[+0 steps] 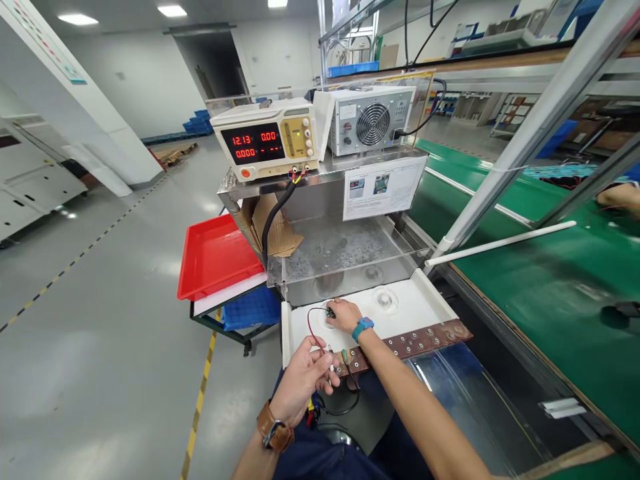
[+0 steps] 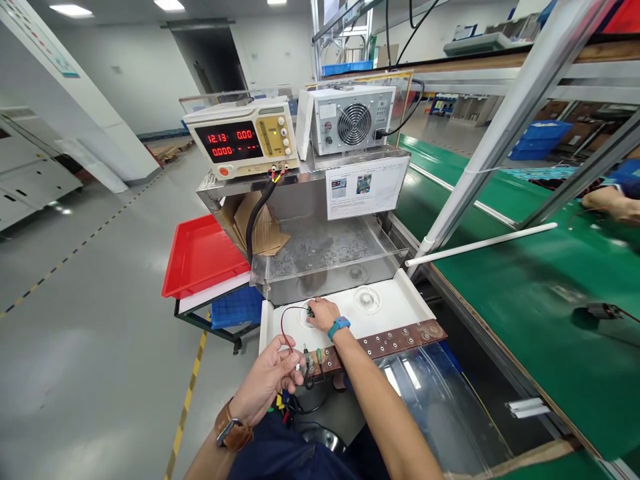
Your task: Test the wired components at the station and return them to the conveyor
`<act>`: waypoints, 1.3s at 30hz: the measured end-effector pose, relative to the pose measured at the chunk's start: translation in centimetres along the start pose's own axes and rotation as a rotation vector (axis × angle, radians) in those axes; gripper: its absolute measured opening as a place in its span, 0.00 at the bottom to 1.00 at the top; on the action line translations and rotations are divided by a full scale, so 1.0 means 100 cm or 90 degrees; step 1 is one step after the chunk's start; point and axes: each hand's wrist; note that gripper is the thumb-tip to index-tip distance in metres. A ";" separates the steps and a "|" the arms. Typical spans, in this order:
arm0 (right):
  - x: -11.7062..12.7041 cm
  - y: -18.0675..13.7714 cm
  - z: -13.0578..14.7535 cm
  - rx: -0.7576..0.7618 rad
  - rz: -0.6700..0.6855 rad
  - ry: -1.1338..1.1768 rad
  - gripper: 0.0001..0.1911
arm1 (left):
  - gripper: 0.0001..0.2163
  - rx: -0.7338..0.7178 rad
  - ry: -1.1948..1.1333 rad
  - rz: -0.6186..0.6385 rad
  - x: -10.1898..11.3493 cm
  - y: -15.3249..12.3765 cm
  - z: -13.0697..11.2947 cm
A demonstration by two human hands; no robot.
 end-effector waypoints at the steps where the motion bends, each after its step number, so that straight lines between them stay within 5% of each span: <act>1: -0.001 0.001 -0.001 -0.002 0.001 -0.001 0.18 | 0.19 0.007 -0.004 -0.001 0.001 -0.001 0.002; 15: -0.008 0.009 -0.001 -0.064 0.029 -0.029 0.26 | 0.17 0.043 -0.063 -0.037 0.017 -0.010 0.019; 23: -0.008 0.009 -0.001 -0.078 0.033 -0.015 0.25 | 0.20 -0.036 0.094 -0.157 0.019 0.034 0.015; 30: -0.007 0.008 -0.003 -0.069 0.036 -0.016 0.24 | 0.13 -0.098 0.237 -0.151 0.023 0.081 0.040; 39: -0.012 0.010 -0.006 -0.054 0.008 -0.030 0.24 | 0.10 -0.053 0.252 -0.109 0.024 0.094 0.060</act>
Point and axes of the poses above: each hand's wrist, its own y-axis towards the middle knuckle, its own x-axis out of the back of the hand, z = x × y, and after that the axes turned 3 degrees about y, right-handed
